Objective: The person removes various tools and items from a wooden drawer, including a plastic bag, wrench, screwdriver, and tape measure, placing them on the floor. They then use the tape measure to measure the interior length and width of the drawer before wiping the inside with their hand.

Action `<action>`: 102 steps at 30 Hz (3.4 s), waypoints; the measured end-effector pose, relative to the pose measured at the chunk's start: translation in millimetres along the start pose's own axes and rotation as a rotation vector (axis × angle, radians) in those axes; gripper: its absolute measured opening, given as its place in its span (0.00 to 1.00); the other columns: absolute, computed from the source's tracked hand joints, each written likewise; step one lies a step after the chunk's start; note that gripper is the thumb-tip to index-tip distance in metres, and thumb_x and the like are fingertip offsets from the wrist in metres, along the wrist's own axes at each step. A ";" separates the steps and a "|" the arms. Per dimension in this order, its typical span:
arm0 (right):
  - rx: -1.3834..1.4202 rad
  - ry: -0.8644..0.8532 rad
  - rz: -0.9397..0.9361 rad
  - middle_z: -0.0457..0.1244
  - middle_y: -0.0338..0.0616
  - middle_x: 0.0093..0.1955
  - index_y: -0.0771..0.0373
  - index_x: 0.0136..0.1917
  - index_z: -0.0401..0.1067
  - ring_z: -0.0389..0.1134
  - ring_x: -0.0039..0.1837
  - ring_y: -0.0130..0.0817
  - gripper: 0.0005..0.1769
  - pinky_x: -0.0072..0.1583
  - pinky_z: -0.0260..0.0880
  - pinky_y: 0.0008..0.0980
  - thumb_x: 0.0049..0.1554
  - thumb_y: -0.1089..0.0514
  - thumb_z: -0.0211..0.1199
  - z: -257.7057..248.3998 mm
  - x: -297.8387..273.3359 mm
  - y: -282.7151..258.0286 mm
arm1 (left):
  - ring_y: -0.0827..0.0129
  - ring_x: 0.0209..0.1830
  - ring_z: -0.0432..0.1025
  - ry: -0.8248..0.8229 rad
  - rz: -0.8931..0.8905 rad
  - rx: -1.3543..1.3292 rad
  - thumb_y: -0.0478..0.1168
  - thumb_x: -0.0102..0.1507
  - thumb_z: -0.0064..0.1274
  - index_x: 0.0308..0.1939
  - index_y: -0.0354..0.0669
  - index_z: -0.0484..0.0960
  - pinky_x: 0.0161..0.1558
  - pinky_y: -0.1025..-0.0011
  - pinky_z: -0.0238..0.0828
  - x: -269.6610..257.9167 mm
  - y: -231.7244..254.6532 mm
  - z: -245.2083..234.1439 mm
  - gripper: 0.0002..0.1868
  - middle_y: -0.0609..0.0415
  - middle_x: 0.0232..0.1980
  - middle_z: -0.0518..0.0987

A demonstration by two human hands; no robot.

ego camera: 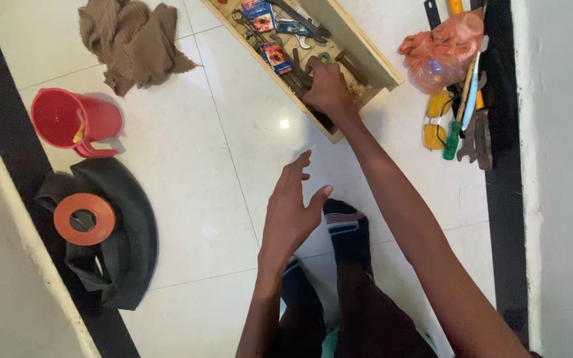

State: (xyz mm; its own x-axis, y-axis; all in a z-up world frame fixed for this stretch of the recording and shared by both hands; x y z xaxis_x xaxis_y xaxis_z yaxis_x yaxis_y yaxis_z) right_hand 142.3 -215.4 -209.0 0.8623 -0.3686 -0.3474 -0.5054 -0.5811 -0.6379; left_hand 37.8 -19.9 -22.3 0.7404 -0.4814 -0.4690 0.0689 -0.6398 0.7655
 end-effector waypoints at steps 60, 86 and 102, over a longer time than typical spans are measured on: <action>0.793 0.505 0.278 0.65 0.38 0.42 0.72 0.57 0.73 0.63 0.39 0.20 0.09 0.40 0.62 0.23 0.69 0.65 0.54 -162.5 -69.0 220.9 | 0.58 0.60 0.76 -0.056 0.088 -0.134 0.47 0.66 0.54 0.67 0.45 0.74 0.55 0.59 0.76 8.9 2.9 33.5 0.26 0.47 0.63 0.78; -0.353 0.356 -0.178 0.57 0.69 0.70 0.77 0.73 0.55 0.71 0.54 0.60 0.44 0.52 0.75 0.47 0.46 0.68 0.68 18.1 31.7 14.9 | 0.55 0.60 0.68 0.392 0.156 0.713 0.49 0.65 0.57 0.57 0.38 0.80 0.58 0.52 0.63 51.8 -47.2 61.3 0.22 0.56 0.66 0.72; 1.260 0.018 0.262 0.67 0.36 0.42 0.68 0.60 0.75 0.64 0.38 0.22 0.13 0.38 0.63 0.22 0.63 0.64 0.61 11.2 -85.5 34.3 | 0.49 0.47 0.74 0.263 0.116 0.549 0.46 0.68 0.52 0.62 0.31 0.76 0.53 0.53 0.68 57.3 -56.7 64.4 0.24 0.46 0.67 0.70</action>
State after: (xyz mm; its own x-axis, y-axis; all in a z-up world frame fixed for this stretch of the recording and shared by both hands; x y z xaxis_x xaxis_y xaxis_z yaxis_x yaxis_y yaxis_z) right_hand 51.6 -195.7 -208.9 0.7371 -0.3824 -0.5572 -0.2703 0.5889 -0.7617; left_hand 33.3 -49.8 -120.9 0.8673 -0.4474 -0.2182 -0.3243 -0.8405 0.4340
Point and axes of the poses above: each hand's wrist, its own x-axis towards the middle knuckle, its own z-axis out of the palm, y = z × x, the point moved 5 cm from there along x, towards the middle knuckle
